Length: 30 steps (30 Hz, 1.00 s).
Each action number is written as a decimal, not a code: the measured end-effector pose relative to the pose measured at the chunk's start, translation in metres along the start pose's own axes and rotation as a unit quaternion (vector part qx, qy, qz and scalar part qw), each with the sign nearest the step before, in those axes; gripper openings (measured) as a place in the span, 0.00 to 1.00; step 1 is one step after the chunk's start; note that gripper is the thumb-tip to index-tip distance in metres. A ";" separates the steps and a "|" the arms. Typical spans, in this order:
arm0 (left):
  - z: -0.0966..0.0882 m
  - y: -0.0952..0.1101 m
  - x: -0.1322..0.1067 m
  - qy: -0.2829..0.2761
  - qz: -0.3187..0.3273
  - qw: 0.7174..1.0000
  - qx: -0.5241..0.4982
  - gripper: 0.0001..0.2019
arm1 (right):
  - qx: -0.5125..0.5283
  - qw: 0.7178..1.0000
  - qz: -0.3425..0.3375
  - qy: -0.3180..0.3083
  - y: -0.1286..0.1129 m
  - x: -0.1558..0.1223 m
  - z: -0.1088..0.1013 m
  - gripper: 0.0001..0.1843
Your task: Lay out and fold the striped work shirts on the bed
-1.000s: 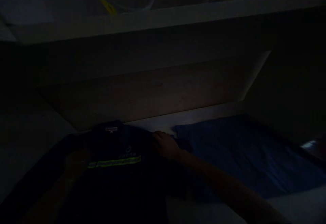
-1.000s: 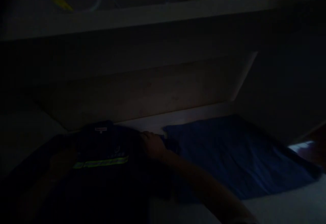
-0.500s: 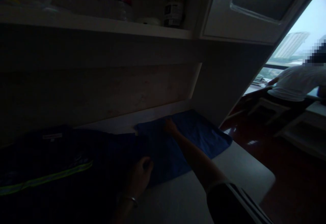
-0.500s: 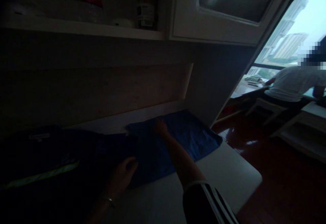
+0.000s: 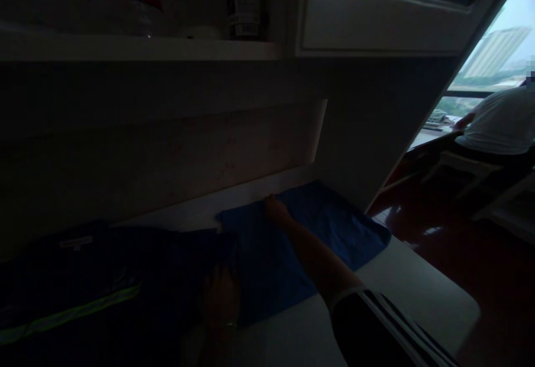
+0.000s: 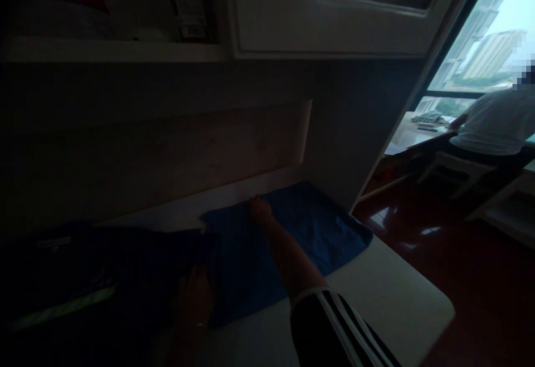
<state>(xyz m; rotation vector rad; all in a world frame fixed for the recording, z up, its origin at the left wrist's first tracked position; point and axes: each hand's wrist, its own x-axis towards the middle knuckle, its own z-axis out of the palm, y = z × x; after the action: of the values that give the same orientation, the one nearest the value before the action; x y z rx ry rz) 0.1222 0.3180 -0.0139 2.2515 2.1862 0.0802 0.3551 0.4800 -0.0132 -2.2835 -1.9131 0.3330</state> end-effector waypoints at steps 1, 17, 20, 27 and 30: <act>0.000 0.001 0.001 0.004 0.003 1.000 -0.009 0.21 | 0.004 1.000 0.003 0.010 0.001 -0.002 0.000 0.21; -0.049 -0.002 -0.044 -0.187 -0.140 0.571 -0.787 0.24 | 0.074 0.976 -0.033 0.201 0.060 -0.149 -0.031 0.20; -0.045 0.005 -0.058 -0.263 -0.160 0.577 -0.757 0.29 | 0.084 0.961 -0.059 0.255 0.082 -0.213 -0.025 0.20; -0.022 0.017 -0.052 -0.267 -0.020 0.792 -0.549 0.25 | 0.281 0.957 0.026 0.069 0.108 -0.306 -0.023 0.27; -0.017 0.025 -0.037 -0.202 -0.006 0.818 -0.539 0.25 | 0.261 0.948 0.090 0.159 0.116 -0.282 -0.034 0.22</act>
<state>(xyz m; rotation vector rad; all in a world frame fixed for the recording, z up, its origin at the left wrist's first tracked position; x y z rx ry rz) 0.1450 0.2802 0.0024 1.4020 1.3362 0.6013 0.4277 0.1827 0.0121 -2.0041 -1.2757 0.4049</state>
